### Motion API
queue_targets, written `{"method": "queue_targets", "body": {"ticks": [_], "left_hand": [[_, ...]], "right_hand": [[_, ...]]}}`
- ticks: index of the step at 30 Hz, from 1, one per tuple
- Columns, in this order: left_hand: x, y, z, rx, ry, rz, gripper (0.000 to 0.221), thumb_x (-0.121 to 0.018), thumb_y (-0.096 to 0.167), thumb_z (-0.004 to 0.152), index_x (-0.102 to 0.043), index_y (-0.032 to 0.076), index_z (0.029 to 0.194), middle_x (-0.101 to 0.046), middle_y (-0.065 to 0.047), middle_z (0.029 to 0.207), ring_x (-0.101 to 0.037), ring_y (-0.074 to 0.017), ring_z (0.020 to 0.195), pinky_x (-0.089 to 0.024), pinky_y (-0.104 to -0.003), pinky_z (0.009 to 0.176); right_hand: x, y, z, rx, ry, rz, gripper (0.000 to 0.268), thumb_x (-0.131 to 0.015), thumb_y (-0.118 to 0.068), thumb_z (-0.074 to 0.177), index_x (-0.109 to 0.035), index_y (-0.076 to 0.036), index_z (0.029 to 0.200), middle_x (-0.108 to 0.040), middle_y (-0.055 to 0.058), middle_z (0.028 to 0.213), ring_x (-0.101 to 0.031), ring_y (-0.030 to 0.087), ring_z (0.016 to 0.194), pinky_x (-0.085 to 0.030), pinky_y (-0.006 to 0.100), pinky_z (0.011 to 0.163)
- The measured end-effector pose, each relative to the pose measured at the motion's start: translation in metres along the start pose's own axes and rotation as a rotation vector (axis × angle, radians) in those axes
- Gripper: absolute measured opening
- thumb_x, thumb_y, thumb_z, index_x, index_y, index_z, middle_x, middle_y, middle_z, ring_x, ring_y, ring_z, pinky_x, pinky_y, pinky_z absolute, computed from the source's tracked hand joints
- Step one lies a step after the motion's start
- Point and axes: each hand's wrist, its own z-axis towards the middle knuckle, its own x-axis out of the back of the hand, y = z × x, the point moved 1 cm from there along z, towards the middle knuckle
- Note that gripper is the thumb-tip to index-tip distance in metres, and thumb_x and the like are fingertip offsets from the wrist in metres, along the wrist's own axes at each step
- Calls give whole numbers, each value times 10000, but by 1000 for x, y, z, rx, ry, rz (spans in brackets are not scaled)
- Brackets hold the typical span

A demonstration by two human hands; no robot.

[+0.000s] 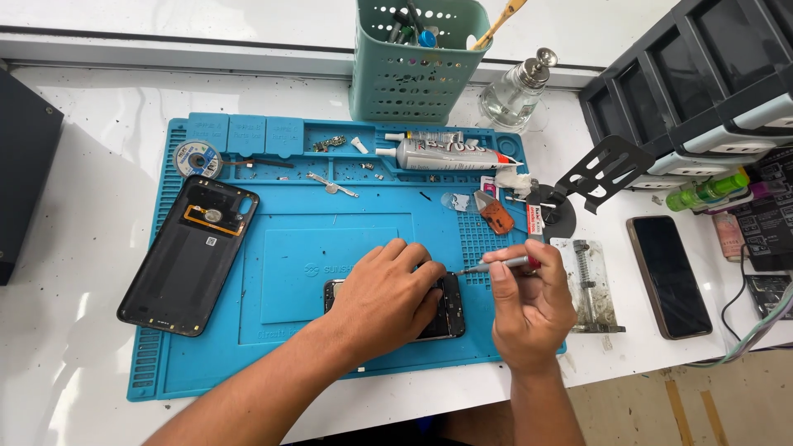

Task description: Repairing a mobile phone by removing or installing internal screws with a precision screwdriver

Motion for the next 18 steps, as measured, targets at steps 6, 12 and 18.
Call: {"method": "queue_targets", "body": {"ticks": [6, 12, 18], "left_hand": [[-2, -1, 0, 1, 12, -1, 249, -628, 281, 976, -686, 109, 1146, -644, -98, 1042, -552, -311, 862, -472, -463, 663], [-1, -1, -1, 2, 9, 1, 256, -620, 287, 983, -685, 109, 1155, -647, -103, 1053, -553, -309, 869, -476, -460, 671], [0, 0, -1, -4, 6, 9, 257, -612, 290, 985, -684, 109, 1152, -648, -106, 1055, -556, -312, 874, -481, -463, 681]], "right_hand": [[-1, 3, -2, 23, -18, 82, 446, -612, 39, 1019, -441, -38, 1424, -628, 200, 1145, -700, 294, 1025, -647, 385, 938], [-2, 3, -1, -1, -5, 80, 464, -593, 31, 1015, -426, -52, 1439, -617, 187, 1136, -689, 290, 1012, -633, 395, 936], [-1, 2, -1, 7, 14, 17, 450, -623, 52, 1013, -445, -43, 1414, -609, 157, 1067, -694, 269, 951, -668, 378, 877]]}}
